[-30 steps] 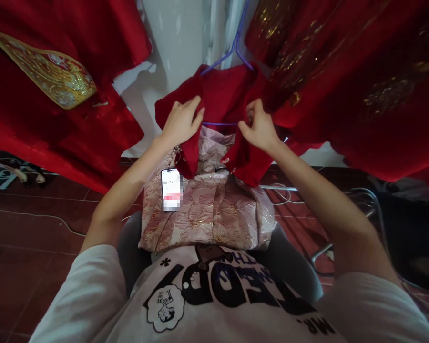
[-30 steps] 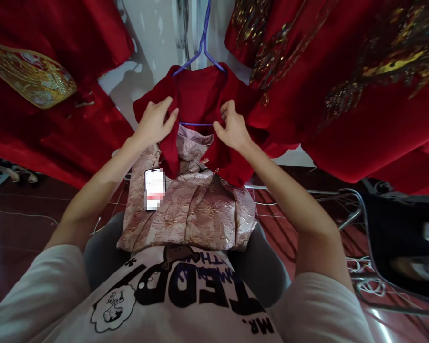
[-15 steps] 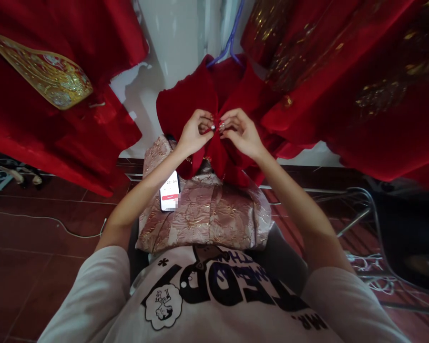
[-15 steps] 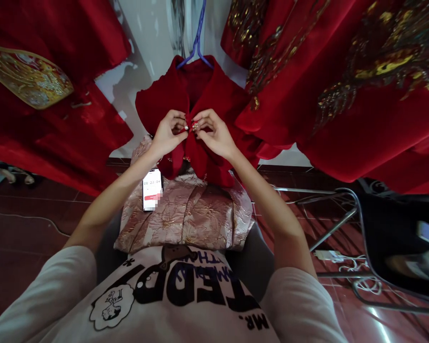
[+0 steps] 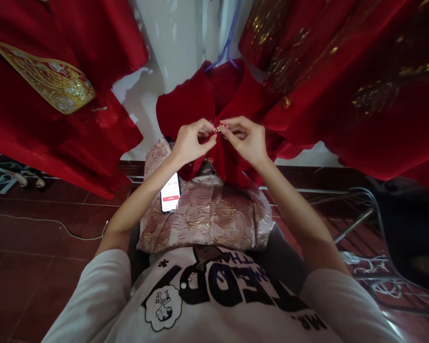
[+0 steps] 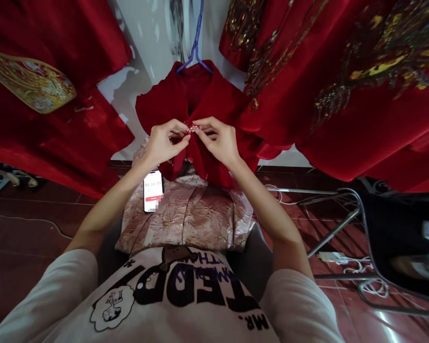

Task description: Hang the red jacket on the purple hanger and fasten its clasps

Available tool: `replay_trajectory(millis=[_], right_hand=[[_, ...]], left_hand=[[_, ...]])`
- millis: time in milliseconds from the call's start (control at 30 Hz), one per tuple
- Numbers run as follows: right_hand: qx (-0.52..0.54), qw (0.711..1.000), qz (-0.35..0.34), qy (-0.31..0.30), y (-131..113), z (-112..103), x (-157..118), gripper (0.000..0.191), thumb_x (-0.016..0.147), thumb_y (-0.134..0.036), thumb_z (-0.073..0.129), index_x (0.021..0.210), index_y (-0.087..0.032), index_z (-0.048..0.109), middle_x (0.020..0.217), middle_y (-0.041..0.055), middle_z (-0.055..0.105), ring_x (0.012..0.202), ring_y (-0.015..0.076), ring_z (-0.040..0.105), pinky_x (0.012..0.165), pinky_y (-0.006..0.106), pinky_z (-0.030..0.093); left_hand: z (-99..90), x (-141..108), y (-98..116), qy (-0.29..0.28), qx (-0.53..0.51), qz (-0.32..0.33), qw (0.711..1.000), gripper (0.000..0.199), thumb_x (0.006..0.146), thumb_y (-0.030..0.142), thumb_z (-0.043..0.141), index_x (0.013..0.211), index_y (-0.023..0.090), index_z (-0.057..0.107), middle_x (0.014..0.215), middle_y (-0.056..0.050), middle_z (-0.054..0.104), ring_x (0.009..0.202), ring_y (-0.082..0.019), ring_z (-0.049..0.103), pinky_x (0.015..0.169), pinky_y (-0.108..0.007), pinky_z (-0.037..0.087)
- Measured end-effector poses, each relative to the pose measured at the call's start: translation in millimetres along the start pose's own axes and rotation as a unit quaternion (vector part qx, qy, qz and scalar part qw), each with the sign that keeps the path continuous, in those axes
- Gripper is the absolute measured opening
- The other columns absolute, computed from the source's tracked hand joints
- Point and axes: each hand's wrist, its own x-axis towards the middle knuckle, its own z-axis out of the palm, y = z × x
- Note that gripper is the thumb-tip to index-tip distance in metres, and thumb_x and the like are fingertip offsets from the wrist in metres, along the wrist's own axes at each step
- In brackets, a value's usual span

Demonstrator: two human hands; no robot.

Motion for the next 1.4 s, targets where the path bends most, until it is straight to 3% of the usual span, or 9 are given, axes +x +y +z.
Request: replay_trajectory(millis=[167, 433, 600, 733, 900, 1167, 1400], right_hand=[[0.026, 0.999, 0.014, 0.016, -1, 3, -4, 0.049, 0.085, -0.065, 0.075, 0.114, -0.026, 0.077, 0.103, 0.0033, 0.078, 0.094, 0.021, 0.077, 0.085, 0.041, 0.068], [0.042, 0.999, 0.014, 0.006, 3, -1, 7, 0.048, 0.075, -0.062, 0.086, 0.1, -0.023, 0.072, 0.095, 0.0022, 0.076, 0.092, 0.0194, 0.077, 0.089, 0.038, 0.066], [0.037, 0.999, 0.015, -0.008, 2, -4, 10, 0.053, 0.071, -0.067, 0.086, 0.097, -0.023, 0.07, 0.093, 0.0023, 0.076, 0.091, 0.0208, 0.076, 0.088, 0.04, 0.067], [0.025, 0.999, 0.019, -0.012, 1, -4, 11, 0.055, 0.071, -0.068, 0.085, 0.098, -0.023, 0.07, 0.094, 0.0032, 0.076, 0.094, 0.0221, 0.076, 0.088, 0.042, 0.067], [0.023, 0.999, 0.02, -0.023, -1, -2, 15, 0.054, 0.07, -0.066, 0.087, 0.095, -0.022, 0.068, 0.095, 0.0046, 0.076, 0.095, 0.0224, 0.076, 0.091, 0.041, 0.067], [0.025, 0.997, 0.01, -0.074, -8, -8, 22, 0.053, 0.068, -0.061, 0.09, 0.092, -0.021, 0.068, 0.09, 0.0042, 0.074, 0.089, 0.023, 0.076, 0.088, 0.043, 0.067], [0.009, 0.995, 0.015, -0.096, -5, -11, 24, 0.063, 0.064, -0.056, 0.094, 0.11, -0.025, 0.064, 0.086, 0.0009, 0.072, 0.09, 0.0234, 0.075, 0.08, 0.039, 0.067]], left_hand=[[-4.0, 6, 4, -0.02, 0.07, 0.027, 0.997, 0.01, 0.088, 0.013, 0.069, 0.091, 0.019, 0.062, 0.088, -0.001, 0.075, 0.08, -0.014, 0.073, 0.077, -0.026, 0.059], [-9.3, 13, 5, -0.072, 0.136, 0.035, 0.987, 0.01, 0.09, 0.017, 0.064, 0.1, 0.019, 0.066, 0.093, -0.003, 0.073, 0.088, -0.02, 0.072, 0.086, -0.033, 0.057], [-15.0, 17, 3, -0.092, 0.115, 0.028, 0.989, 0.01, 0.087, 0.017, 0.066, 0.097, 0.019, 0.068, 0.092, -0.006, 0.072, 0.097, -0.026, 0.07, 0.094, -0.039, 0.053], [-18.8, 20, 2, -0.094, 0.082, 0.028, 0.992, 0.009, 0.084, 0.018, 0.068, 0.093, 0.021, 0.068, 0.087, -0.003, 0.072, 0.093, -0.025, 0.069, 0.093, -0.039, 0.053], [-23.2, 23, 0, -0.105, 0.115, 0.037, 0.987, 0.009, 0.085, 0.018, 0.065, 0.093, 0.019, 0.069, 0.085, -0.004, 0.069, 0.096, -0.028, 0.07, 0.095, -0.041, 0.052], [-23.7, 31, -3, -0.134, 0.184, 0.108, 0.968, 0.014, 0.089, 0.02, 0.055, 0.082, 0.018, 0.067, 0.076, -0.006, 0.065, 0.092, -0.03, 0.07, 0.096, -0.049, 0.051], [-21.9, 37, -9, -0.154, 0.185, 0.136, 0.961, 0.017, 0.089, 0.023, 0.056, 0.077, 0.018, 0.067, 0.072, -0.005, 0.065, 0.088, -0.029, 0.071, 0.094, -0.047, 0.053]])
